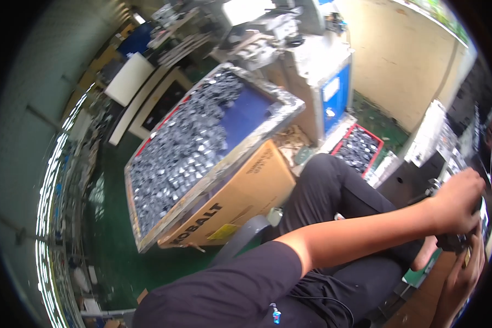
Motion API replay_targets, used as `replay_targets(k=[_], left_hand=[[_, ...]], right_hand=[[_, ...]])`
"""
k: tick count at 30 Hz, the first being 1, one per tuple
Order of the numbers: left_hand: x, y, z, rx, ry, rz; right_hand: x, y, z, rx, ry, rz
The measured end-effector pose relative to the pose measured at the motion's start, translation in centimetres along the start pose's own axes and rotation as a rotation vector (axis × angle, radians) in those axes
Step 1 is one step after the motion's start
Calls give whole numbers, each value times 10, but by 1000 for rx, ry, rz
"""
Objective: Manual assembly of small plastic parts on a production line or workshop bench.
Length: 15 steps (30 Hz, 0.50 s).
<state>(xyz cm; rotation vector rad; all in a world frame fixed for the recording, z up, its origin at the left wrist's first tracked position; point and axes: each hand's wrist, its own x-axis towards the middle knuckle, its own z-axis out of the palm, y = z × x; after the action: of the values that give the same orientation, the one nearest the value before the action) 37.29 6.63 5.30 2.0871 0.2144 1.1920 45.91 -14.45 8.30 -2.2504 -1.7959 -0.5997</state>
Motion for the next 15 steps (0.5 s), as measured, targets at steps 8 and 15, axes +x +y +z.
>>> replay_targets(k=[8,15], left_hand=[[-3,26,-53,-7,-112,-78],[5,35,-61,92,-189,-100]], right_hand=[[28,-63,-39,147,86,69],[32,-58,-37,170,151,-24]])
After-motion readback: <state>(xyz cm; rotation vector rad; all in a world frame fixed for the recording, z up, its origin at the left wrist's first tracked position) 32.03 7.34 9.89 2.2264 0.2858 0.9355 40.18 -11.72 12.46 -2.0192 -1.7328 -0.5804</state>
